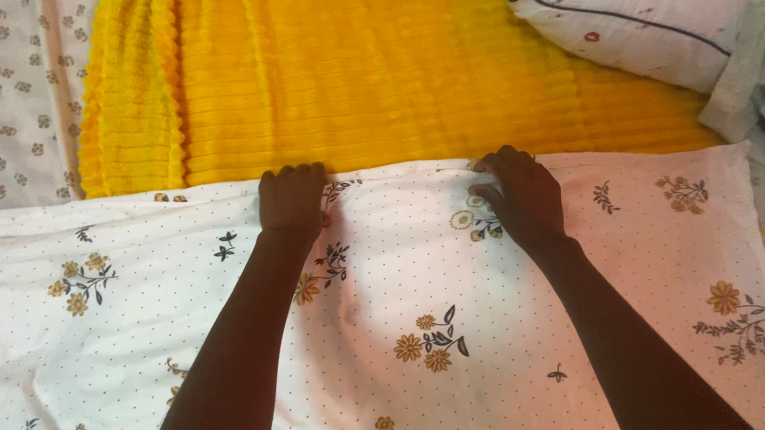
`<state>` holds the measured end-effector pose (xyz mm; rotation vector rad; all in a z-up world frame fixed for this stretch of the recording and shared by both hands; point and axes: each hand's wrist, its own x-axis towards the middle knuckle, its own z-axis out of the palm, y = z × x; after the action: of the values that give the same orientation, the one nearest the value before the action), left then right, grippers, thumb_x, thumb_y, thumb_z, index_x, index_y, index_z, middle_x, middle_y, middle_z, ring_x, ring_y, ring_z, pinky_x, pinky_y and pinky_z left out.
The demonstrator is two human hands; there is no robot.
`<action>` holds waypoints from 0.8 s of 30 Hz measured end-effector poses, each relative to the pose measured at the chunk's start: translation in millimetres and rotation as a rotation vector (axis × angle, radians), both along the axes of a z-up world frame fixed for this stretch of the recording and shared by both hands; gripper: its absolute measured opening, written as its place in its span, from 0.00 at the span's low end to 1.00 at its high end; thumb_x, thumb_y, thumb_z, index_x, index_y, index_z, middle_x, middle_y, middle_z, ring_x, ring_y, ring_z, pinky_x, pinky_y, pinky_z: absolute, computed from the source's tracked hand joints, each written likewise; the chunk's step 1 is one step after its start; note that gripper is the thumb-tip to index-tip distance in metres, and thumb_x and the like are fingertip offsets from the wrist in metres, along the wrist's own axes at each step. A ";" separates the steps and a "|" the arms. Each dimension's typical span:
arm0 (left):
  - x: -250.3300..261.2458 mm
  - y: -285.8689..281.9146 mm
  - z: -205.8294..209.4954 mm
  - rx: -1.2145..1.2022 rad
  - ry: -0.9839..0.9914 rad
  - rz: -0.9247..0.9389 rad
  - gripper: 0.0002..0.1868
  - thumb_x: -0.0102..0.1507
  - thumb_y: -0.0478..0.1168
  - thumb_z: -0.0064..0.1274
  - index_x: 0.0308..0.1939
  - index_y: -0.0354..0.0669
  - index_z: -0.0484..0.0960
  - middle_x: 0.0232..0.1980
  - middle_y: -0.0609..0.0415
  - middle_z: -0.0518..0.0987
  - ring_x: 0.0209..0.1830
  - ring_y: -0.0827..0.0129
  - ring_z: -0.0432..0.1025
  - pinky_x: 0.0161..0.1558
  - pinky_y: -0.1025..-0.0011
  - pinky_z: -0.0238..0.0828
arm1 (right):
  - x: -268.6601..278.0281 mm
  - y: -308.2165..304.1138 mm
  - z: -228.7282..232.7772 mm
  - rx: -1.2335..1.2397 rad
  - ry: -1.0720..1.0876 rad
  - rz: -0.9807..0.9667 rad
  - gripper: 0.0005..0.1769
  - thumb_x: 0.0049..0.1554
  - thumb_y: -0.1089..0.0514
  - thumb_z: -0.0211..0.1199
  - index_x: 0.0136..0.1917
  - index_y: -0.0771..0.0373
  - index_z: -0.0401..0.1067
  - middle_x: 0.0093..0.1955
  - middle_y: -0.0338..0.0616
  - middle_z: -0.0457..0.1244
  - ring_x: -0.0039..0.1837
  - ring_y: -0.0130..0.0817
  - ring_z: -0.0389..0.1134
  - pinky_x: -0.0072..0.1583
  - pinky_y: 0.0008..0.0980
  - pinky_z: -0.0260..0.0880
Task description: The person folds a white floral-patterned sheet on a bed. They smooth the fabric, fold it in half lengthwise, and then fold it again to create a compact stack.
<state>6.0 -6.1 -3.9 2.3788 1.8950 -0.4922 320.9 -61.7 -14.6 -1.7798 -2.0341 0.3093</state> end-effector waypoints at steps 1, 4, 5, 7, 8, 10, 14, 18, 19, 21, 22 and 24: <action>-0.5 -0.8 0.3 -0.014 0.000 0.022 0.31 0.48 0.53 0.75 0.50 0.49 0.78 0.48 0.56 0.81 0.54 0.62 0.75 0.53 0.58 0.68 | 1.8 0.2 -0.8 0.003 -0.028 -0.025 0.19 0.52 0.51 0.74 0.54 0.59 0.74 0.52 0.42 0.66 0.58 0.43 0.66 0.56 0.41 0.67; -5.2 -8.0 2.4 0.057 -0.067 0.006 0.32 0.47 0.52 0.75 0.51 0.48 0.80 0.52 0.55 0.79 0.55 0.61 0.74 0.51 0.58 0.69 | 9.1 0.0 -0.5 0.093 -0.010 -0.010 0.21 0.50 0.53 0.73 0.54 0.59 0.74 0.56 0.42 0.65 0.60 0.44 0.64 0.59 0.39 0.66; -6.4 -10.1 3.5 0.055 -0.082 0.001 0.32 0.48 0.51 0.74 0.52 0.49 0.80 0.53 0.55 0.78 0.57 0.61 0.73 0.52 0.58 0.68 | 11.1 1.5 0.5 0.079 -0.026 0.008 0.20 0.49 0.52 0.74 0.53 0.58 0.74 0.54 0.41 0.66 0.59 0.44 0.64 0.60 0.41 0.64; -10.9 -13.4 7.0 0.056 -0.110 -0.010 0.31 0.48 0.50 0.74 0.53 0.50 0.81 0.54 0.55 0.77 0.59 0.61 0.71 0.54 0.58 0.67 | 12.4 7.2 3.4 0.054 -0.054 0.043 0.19 0.47 0.52 0.75 0.51 0.57 0.75 0.50 0.38 0.66 0.58 0.44 0.63 0.61 0.43 0.61; -13.5 -12.6 9.2 0.040 -0.127 -0.035 0.31 0.48 0.50 0.74 0.53 0.52 0.81 0.55 0.55 0.76 0.60 0.61 0.70 0.56 0.58 0.67 | 13.1 10.7 4.8 0.021 -0.088 0.050 0.18 0.47 0.51 0.75 0.49 0.56 0.75 0.49 0.39 0.66 0.57 0.44 0.63 0.61 0.44 0.60; -16.5 -6.7 12.6 0.009 -0.163 -0.088 0.31 0.48 0.50 0.73 0.54 0.55 0.82 0.57 0.54 0.75 0.62 0.60 0.68 0.58 0.58 0.65 | 15.5 17.1 7.5 -0.047 -0.158 0.059 0.17 0.46 0.50 0.76 0.46 0.55 0.75 0.47 0.40 0.66 0.56 0.44 0.63 0.60 0.44 0.58; -23.4 5.9 11.8 -0.127 -0.230 -0.157 0.29 0.49 0.50 0.71 0.55 0.58 0.83 0.57 0.57 0.78 0.61 0.60 0.70 0.61 0.59 0.65 | 23.4 20.5 7.4 -0.158 -0.038 0.109 0.17 0.49 0.48 0.75 0.47 0.57 0.74 0.46 0.41 0.66 0.54 0.42 0.65 0.60 0.41 0.62; -37.4 15.5 8.5 -0.247 -0.239 -0.091 0.34 0.51 0.54 0.70 0.61 0.61 0.80 0.57 0.53 0.81 0.59 0.56 0.74 0.61 0.59 0.68 | 29.7 16.5 8.7 -0.177 -0.062 0.096 0.17 0.49 0.46 0.74 0.45 0.57 0.75 0.44 0.40 0.66 0.52 0.42 0.66 0.57 0.42 0.63; -39.8 18.0 8.0 -0.257 -0.240 -0.094 0.36 0.50 0.56 0.70 0.62 0.61 0.80 0.58 0.53 0.82 0.59 0.55 0.74 0.61 0.59 0.68 | 33.4 15.3 10.2 -0.145 -0.065 0.109 0.16 0.48 0.47 0.74 0.45 0.56 0.76 0.43 0.40 0.66 0.51 0.42 0.66 0.56 0.42 0.64; -44.9 19.8 6.9 -0.259 -0.181 -0.072 0.39 0.48 0.61 0.70 0.62 0.62 0.79 0.59 0.55 0.81 0.61 0.57 0.73 0.63 0.59 0.66 | 38.7 9.0 11.8 -0.025 -0.154 0.116 0.15 0.50 0.47 0.73 0.44 0.57 0.76 0.44 0.42 0.66 0.51 0.43 0.65 0.55 0.42 0.64; -48.9 20.0 7.5 -0.259 -0.149 -0.059 0.40 0.47 0.63 0.70 0.62 0.62 0.79 0.60 0.56 0.80 0.61 0.58 0.72 0.64 0.59 0.65 | 39.4 7.4 12.0 0.035 -0.197 0.120 0.14 0.50 0.47 0.72 0.44 0.57 0.76 0.44 0.42 0.66 0.51 0.43 0.65 0.55 0.42 0.65; -58.4 18.8 10.9 -0.219 -0.312 0.030 0.39 0.48 0.64 0.69 0.61 0.56 0.81 0.58 0.52 0.81 0.59 0.56 0.74 0.60 0.59 0.68 | 38.9 4.9 10.6 -0.065 -0.197 0.052 0.13 0.52 0.47 0.72 0.42 0.56 0.76 0.44 0.40 0.67 0.52 0.42 0.66 0.56 0.41 0.65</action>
<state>-52.4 12.7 7.0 2.1388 1.6476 -0.2880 359.8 -56.8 -4.0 -1.8632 -2.2325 0.2249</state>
